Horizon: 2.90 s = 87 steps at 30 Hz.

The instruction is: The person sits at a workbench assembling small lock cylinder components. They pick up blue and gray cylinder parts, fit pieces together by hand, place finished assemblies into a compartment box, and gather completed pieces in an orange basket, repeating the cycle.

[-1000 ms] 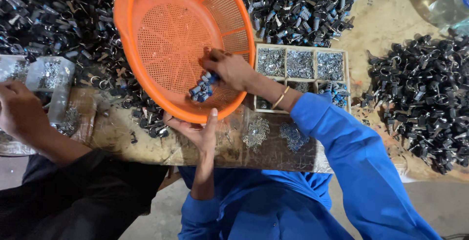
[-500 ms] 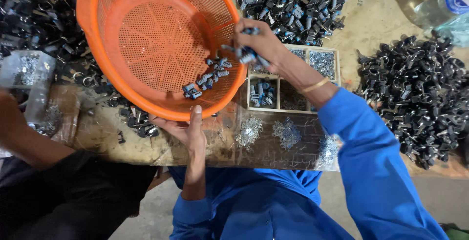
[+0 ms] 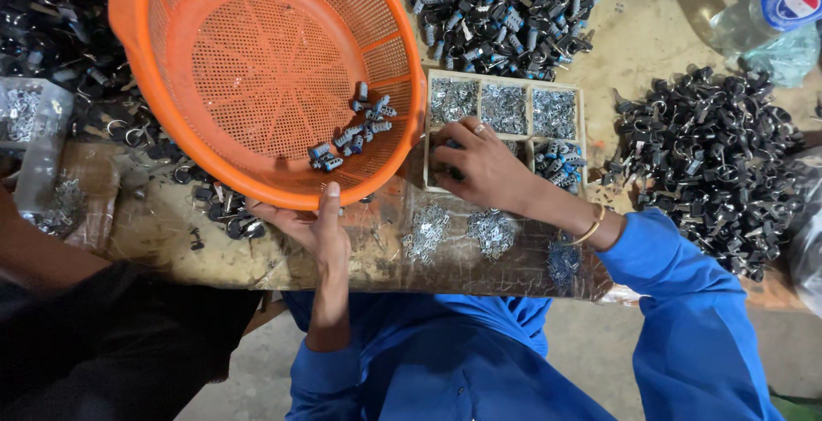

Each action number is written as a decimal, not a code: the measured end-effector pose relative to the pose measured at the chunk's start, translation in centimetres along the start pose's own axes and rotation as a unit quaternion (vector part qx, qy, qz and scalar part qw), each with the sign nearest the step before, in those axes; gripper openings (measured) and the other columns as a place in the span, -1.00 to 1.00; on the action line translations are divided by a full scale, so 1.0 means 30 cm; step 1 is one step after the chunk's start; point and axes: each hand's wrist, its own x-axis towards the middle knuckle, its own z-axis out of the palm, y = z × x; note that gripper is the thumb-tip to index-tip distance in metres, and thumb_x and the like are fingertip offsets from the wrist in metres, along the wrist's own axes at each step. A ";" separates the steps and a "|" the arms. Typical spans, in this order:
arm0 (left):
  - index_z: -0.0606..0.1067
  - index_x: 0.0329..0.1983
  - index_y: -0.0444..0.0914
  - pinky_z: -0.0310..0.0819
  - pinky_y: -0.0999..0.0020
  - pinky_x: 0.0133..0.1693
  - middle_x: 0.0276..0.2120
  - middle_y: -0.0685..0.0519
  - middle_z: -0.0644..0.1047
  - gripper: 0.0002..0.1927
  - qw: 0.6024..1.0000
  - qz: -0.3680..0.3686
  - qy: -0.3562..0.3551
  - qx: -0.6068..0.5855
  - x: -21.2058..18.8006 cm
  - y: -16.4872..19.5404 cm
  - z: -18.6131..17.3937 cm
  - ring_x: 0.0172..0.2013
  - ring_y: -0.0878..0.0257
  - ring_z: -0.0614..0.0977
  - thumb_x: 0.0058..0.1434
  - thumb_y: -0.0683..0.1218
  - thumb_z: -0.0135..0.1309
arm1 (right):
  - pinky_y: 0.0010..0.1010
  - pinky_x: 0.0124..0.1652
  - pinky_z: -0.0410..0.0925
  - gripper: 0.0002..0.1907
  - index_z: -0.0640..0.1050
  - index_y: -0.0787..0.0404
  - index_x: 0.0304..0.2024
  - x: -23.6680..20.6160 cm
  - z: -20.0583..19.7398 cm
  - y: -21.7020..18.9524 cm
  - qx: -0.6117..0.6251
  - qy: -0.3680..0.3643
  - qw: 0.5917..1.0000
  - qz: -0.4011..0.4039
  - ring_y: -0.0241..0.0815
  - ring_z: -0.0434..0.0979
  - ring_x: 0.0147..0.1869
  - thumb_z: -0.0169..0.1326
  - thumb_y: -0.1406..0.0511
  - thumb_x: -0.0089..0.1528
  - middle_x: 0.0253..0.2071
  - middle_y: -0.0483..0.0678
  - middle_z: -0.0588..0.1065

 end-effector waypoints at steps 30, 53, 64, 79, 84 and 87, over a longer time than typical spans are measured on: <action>0.03 0.43 -0.20 0.35 0.18 0.36 0.28 -0.02 0.28 -0.10 0.999 -0.015 0.029 -0.017 -0.048 0.001 0.021 0.25 0.20 0.39 0.14 -0.34 0.27 | 0.00 -0.18 0.45 -0.29 0.32 0.01 0.36 0.415 0.122 -0.134 0.026 -0.205 0.977 0.049 0.18 0.60 -0.09 0.16 0.00 0.21 -0.15 0.05 0.56; 0.02 0.51 -0.18 0.24 0.09 0.48 0.37 -0.05 0.23 -0.05 1.000 0.016 0.003 0.002 -0.080 0.009 0.035 0.36 0.14 0.34 0.16 -0.43 0.23 | -0.11 -0.26 0.42 -0.68 0.53 0.13 -0.36 0.356 0.073 -0.078 0.175 -0.089 0.980 -0.043 0.02 0.62 -0.24 0.11 0.06 0.31 -0.40 -0.04 0.56; -0.05 0.51 -0.16 0.38 -0.07 0.27 0.35 -0.14 0.26 -0.03 0.988 -0.077 0.047 -0.122 -0.079 0.038 0.054 0.13 -0.07 0.47 0.12 -0.44 0.13 | 0.04 -0.18 0.40 -0.58 0.56 0.13 -0.34 0.334 0.073 -0.099 0.135 -0.067 0.979 -0.136 0.24 0.50 -0.05 0.03 -0.03 0.37 -0.20 0.11 0.45; 0.00 0.55 -0.18 0.14 0.04 0.53 0.42 -0.07 0.20 -0.04 0.998 -0.016 0.027 -0.056 -0.092 0.021 0.044 0.39 0.12 0.30 0.17 -0.45 0.18 | -0.16 -0.39 0.38 -0.47 0.52 0.21 -0.41 0.299 0.030 -0.006 0.064 -0.004 0.984 -0.169 0.01 0.53 -0.35 0.04 -0.08 0.36 -0.43 -0.02 0.46; -0.12 0.59 -0.14 0.12 0.09 0.49 0.48 -0.05 0.16 0.07 0.994 -0.042 0.055 -0.088 -0.087 0.013 0.042 0.42 0.13 0.28 0.14 -0.45 0.16 | -0.35 -0.42 0.35 -0.39 0.50 0.26 -0.46 0.322 -0.007 0.031 0.400 0.066 0.912 0.065 -0.28 0.45 -0.46 -0.15 -0.03 0.50 -0.53 -0.09 0.45; -0.20 0.62 -0.12 0.14 0.12 0.47 0.49 -0.05 0.15 0.12 0.990 -0.062 0.071 -0.109 -0.077 -0.006 0.035 0.42 0.14 0.28 0.14 -0.45 0.14 | -0.41 -0.50 0.35 -0.31 0.44 0.25 -0.54 0.286 -0.033 0.073 0.442 0.095 0.880 0.143 -0.31 0.41 -0.57 -0.28 -0.07 0.49 -0.60 -0.17 0.41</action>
